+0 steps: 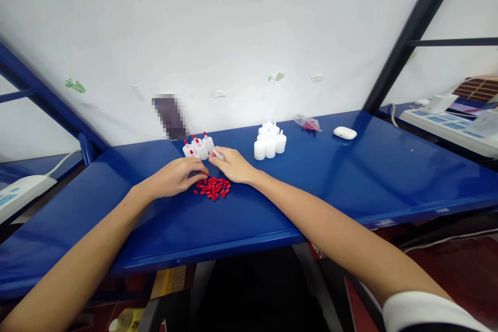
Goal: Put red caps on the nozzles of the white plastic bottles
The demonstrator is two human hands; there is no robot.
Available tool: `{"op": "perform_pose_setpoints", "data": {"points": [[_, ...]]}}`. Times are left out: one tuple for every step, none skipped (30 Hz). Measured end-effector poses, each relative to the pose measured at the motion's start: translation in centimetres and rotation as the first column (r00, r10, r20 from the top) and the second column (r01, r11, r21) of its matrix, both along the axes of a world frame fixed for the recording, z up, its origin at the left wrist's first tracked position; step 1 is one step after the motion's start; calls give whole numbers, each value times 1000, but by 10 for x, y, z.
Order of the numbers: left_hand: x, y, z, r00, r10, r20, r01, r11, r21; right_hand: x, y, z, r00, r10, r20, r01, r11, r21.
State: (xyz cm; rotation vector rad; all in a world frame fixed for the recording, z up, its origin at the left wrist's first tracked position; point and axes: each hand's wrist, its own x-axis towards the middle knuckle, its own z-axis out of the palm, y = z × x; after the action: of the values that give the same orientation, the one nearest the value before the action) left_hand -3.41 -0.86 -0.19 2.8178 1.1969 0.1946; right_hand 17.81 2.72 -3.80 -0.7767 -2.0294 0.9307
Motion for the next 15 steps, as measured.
{"op": "perform_pose_setpoints", "data": {"points": [[0,0,0,1000,4,3,-4,1000,6,0,0,0,1000,18,-3,-18,1000,8],[0,1,-1,1000,6,7,-6,1000,16,0,0,1,999,38,-6,-37,999,15],[-1,1,-1,1000,5,15,-5,1000,29,0,0,1,999,54,-7,-54,998,21],[-1,2,-2,1000,-2,31,0,999,42,0,0,2,998,65,-6,-65,998,21],[0,1,-3,998,-12,61,9,998,56,0,0,2,997,71,-2,-71,997,16],[1,1,-3,993,-25,111,16,997,76,0,1,2,997,73,-2,-73,997,4],[2,0,-3,983,-35,182,16,995,102,0,1,2,997,76,-10,-77,997,-14],[5,-2,-4,960,-35,277,-4,990,140,1,1,2,996,86,-27,-87,995,-38],[8,-4,-4,921,-29,388,-45,983,180,1,1,2,993,104,-52,-107,992,-64],[12,-6,-5,868,-22,497,-98,972,214,2,0,2,989,126,-79,-133,987,-88],[16,-8,-6,807,-19,590,-151,960,237,2,0,2,983,148,-106,-159,982,-105],[20,-9,-7,755,-22,655,-188,950,248,3,-1,2,977,168,-128,-183,976,-118],[24,-11,-9,724,-29,689,-201,947,251,3,-2,1,973,181,-141,-199,972,-125],[27,-12,-11,712,-40,701,-196,948,252,3,-3,1,971,187,-149,-206,970,-130],[29,-12,-13,715,-51,697,-178,951,252,3,-4,1,970,187,-152,-208,969,-134]]}}
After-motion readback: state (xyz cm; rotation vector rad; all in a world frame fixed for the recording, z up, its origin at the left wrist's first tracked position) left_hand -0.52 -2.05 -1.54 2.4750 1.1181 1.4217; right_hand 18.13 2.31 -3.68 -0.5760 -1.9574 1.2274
